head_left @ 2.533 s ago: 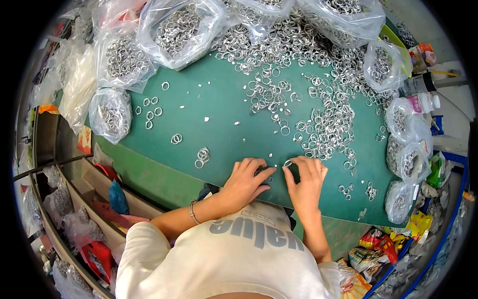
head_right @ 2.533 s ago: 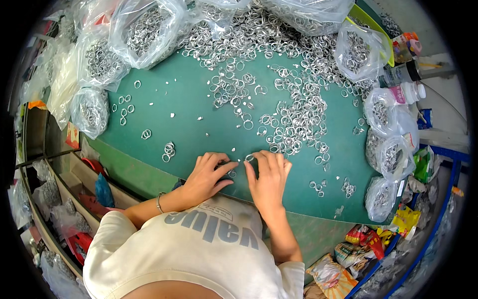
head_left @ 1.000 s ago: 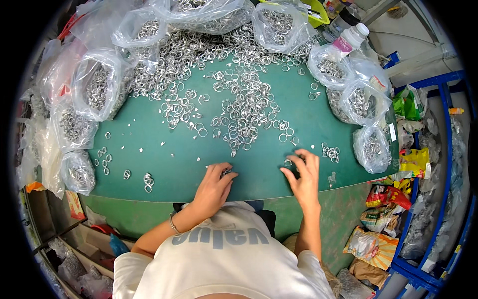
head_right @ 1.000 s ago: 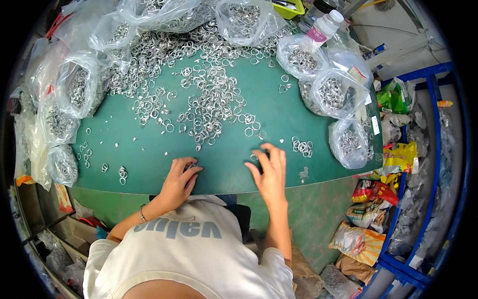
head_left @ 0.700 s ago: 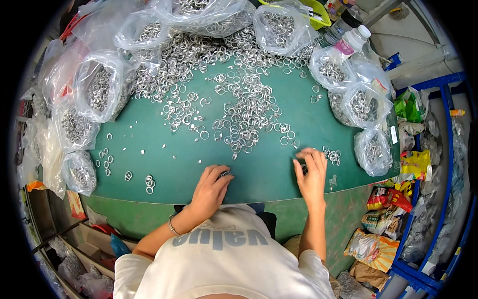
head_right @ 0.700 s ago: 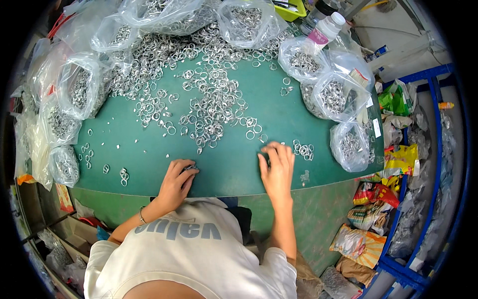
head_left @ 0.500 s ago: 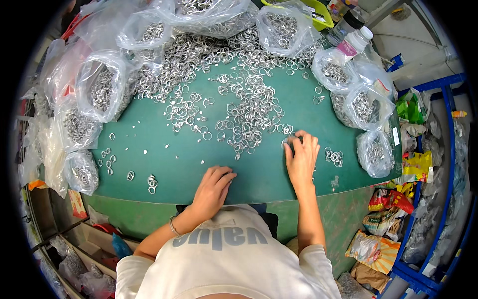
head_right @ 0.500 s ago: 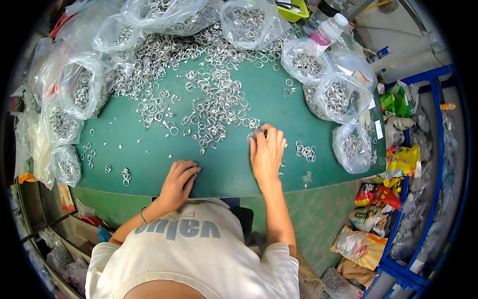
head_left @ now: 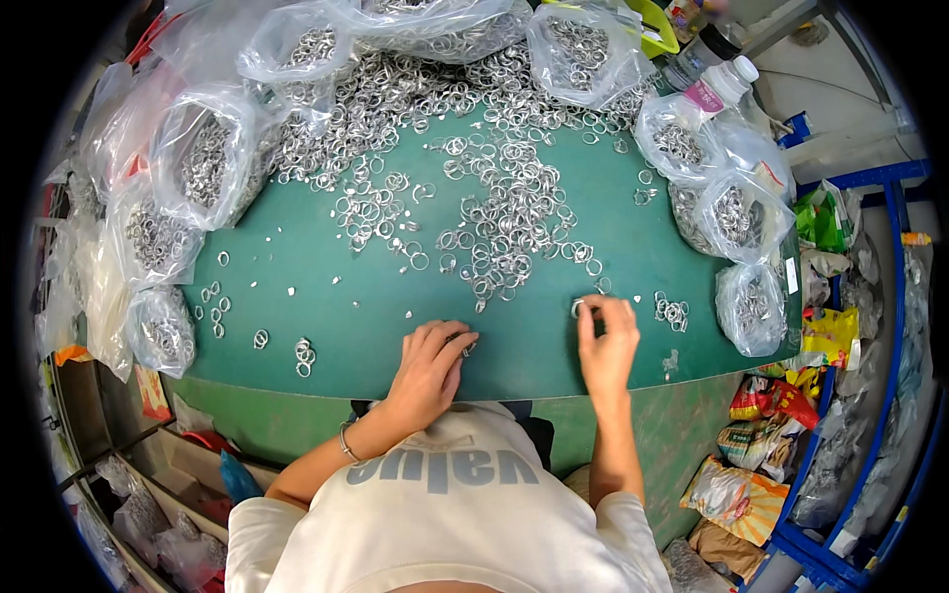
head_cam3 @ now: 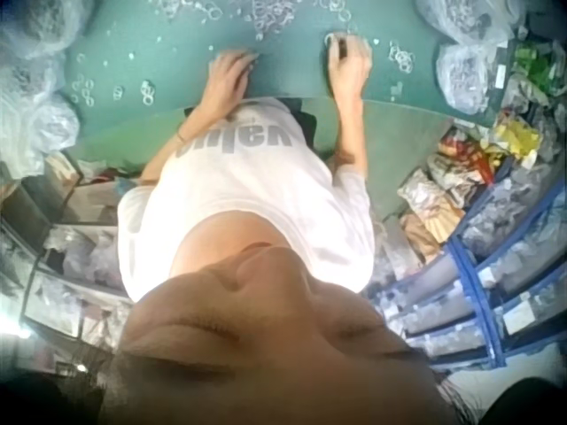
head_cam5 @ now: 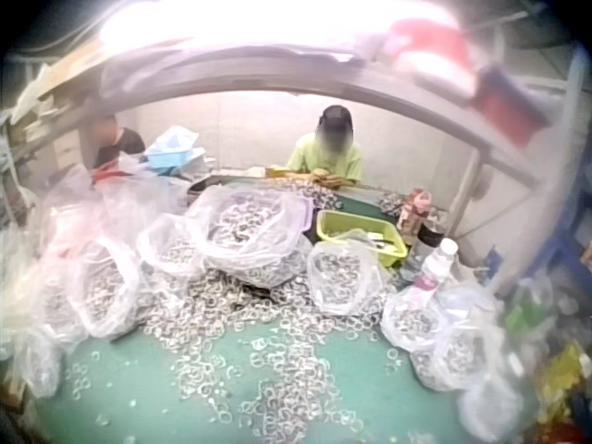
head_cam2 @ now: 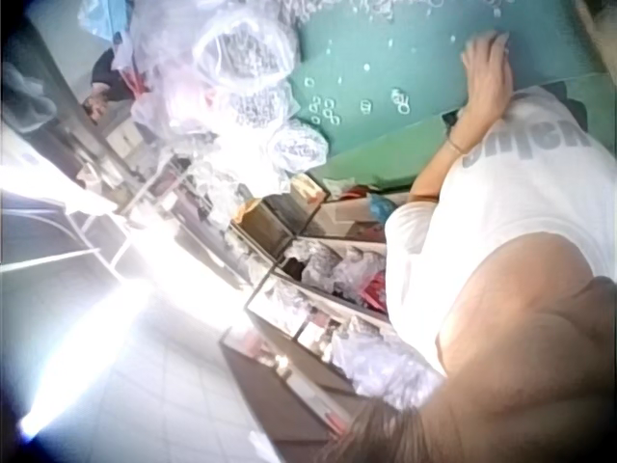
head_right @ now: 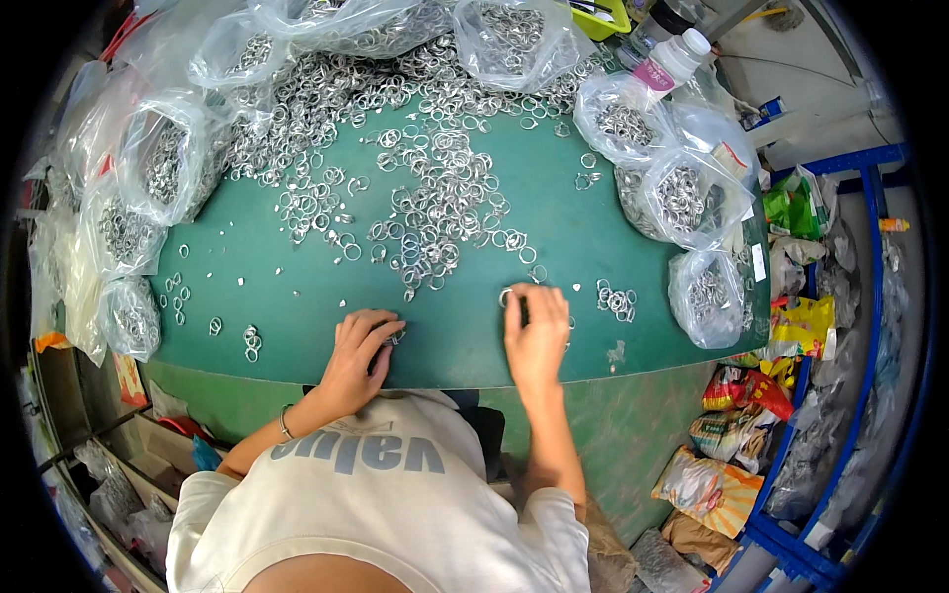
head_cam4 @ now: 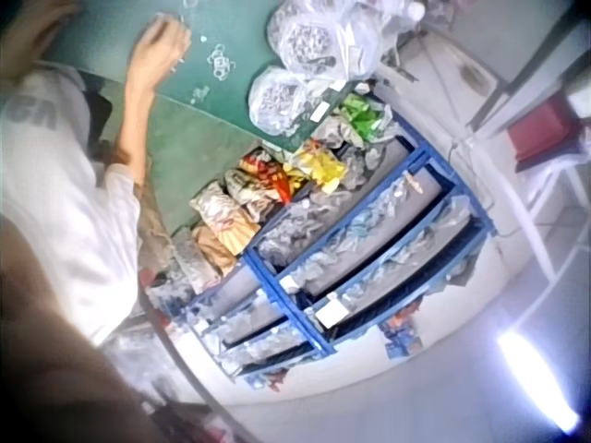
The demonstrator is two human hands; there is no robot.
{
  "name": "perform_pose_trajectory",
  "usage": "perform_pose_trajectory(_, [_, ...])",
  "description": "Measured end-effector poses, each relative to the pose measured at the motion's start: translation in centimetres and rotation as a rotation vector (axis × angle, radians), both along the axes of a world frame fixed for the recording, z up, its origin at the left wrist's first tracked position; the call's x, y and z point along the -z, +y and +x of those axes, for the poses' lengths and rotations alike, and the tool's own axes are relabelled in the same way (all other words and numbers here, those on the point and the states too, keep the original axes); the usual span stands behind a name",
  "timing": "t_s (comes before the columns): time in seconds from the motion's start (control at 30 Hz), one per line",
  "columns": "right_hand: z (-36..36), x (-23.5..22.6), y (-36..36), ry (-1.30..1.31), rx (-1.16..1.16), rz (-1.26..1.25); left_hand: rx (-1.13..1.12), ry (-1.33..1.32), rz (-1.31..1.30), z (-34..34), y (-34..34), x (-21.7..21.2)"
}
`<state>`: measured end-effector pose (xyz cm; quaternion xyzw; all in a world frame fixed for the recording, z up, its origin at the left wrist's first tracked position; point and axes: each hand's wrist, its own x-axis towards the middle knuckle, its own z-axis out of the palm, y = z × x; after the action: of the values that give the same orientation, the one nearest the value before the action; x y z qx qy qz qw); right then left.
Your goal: The person sorts small metal rings on a green workbench, picks them up by hand, and reaches to a nearby shelf to retrieve more from a plastic bag.
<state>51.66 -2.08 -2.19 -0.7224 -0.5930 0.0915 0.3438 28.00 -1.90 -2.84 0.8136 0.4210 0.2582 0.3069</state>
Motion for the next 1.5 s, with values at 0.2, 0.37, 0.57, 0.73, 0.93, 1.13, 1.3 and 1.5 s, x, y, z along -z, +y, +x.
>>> perform_pose_trajectory(0.2, [-4.4, -1.3, -0.9, 0.455, -0.355, -0.206, 0.02, -0.248, -0.232, 1.5, 0.4, -1.3])
perform_pose_trajectory(0.37, [-2.3, -2.1, 1.1, 0.558, -0.315, -0.321, -0.073, -0.486, -0.557, 1.8, 0.9, -0.3])
perform_pose_trajectory(0.57, [2.6, 0.7, 5.5, -0.22, -0.037, -0.008, -0.187, -0.868, -1.048, 1.6, 2.6, -0.3])
perform_pose_trajectory(0.73, [3.2, 0.8, 5.0, -0.217, 0.026, -0.034, -0.143, -1.012, -1.2, 1.2, 2.9, -0.8])
perform_pose_trajectory(0.93, [2.3, -0.6, 3.7, 0.243, 0.046, -0.077, -0.045, -0.992, -1.185, 1.5, 2.6, -0.6])
perform_pose_trajectory(1.13, [-2.3, -1.9, 1.0, 0.388, -0.365, -0.142, -0.101, -0.901, -1.302, 3.2, 3.1, -2.2])
perform_pose_trajectory(1.3, [1.0, -0.5, 4.2, -0.04, -0.079, -0.007, -0.074, -0.921, -1.332, 2.5, 2.9, -0.3])
perform_pose_trajectory(1.5, [1.8, 1.1, 5.0, -0.308, -0.125, -0.022, -0.057, -0.859, -1.257, 2.4, 3.0, -1.1])
